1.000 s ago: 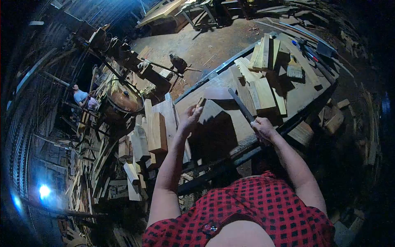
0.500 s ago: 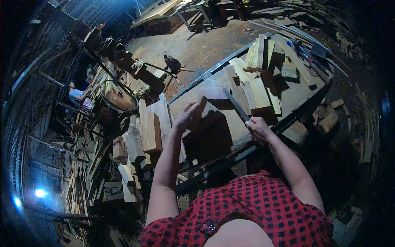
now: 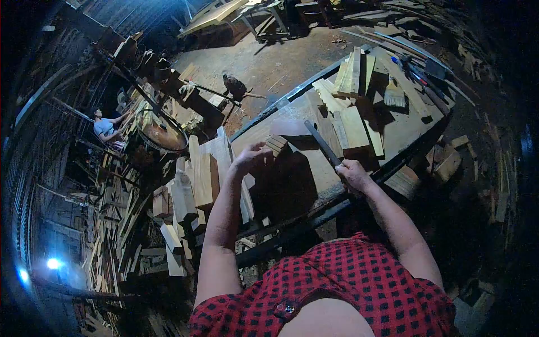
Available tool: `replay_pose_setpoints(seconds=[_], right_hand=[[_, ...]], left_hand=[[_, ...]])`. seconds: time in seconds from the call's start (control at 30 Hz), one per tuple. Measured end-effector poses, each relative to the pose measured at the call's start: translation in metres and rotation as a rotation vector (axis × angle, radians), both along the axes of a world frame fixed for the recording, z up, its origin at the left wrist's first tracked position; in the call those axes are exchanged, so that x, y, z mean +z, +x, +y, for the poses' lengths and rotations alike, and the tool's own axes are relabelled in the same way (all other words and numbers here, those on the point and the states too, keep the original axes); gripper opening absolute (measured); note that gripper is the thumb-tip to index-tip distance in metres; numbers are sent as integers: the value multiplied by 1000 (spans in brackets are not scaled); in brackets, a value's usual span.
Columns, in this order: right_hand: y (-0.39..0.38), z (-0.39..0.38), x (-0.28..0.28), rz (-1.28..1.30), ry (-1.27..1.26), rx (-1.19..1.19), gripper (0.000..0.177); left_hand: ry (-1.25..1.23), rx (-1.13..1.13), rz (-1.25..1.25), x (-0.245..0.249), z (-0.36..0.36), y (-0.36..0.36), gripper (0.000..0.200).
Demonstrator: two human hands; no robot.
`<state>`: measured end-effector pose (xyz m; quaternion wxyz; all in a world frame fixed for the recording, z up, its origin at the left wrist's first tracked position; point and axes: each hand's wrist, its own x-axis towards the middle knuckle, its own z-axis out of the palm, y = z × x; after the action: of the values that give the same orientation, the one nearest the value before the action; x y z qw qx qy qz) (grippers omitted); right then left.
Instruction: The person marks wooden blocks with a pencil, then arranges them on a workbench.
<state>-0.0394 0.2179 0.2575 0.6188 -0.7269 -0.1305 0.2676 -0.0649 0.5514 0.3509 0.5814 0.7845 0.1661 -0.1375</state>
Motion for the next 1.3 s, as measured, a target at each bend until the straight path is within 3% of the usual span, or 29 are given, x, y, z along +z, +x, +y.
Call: replay_pose_setpoints(seconds=[0.03, 0.17, 0.23, 0.33, 0.4, 0.47, 0.6, 0.67, 0.77, 0.87, 1.3], right_hand=[[0, -1, 1, 29, -13, 1, 27], [6, 2, -20, -109, -6, -13, 28], [7, 4, -21, -73, -33, -26, 28], [14, 6, -36, -170, -46, -2, 27], [11, 5, -31, -87, -47, -2, 28], [11, 5, -29, -8, -52, 0, 28], [8, 12, -33, -250, -100, -17, 31], [2, 21, -6, -483, -161, 11, 28], [-17, 47, 63, -612, -274, 88, 24], [-18, 76, 86, -718, -404, 97, 23], [-9, 113, 75, -827, -627, 149, 22]], left_hand=[[233, -3, -17, 1, 0, 3, 37], [385, 47, -109, -11, -8, 5, 37], [925, 19, -325, -34, -3, 6, 34], [1064, 194, -324, -45, -23, 3, 29], [1216, 325, -264, -40, -39, 2, 28], [1216, 324, -227, -31, -48, 2, 28], [1201, 307, -183, -38, -38, 7, 30], [1233, 341, -188, -37, -43, 8, 31], [1271, 357, -164, -29, -50, 5, 32], [1262, 330, -171, -27, -46, 6, 32], [1261, 338, -262, -27, -51, 2, 29]])
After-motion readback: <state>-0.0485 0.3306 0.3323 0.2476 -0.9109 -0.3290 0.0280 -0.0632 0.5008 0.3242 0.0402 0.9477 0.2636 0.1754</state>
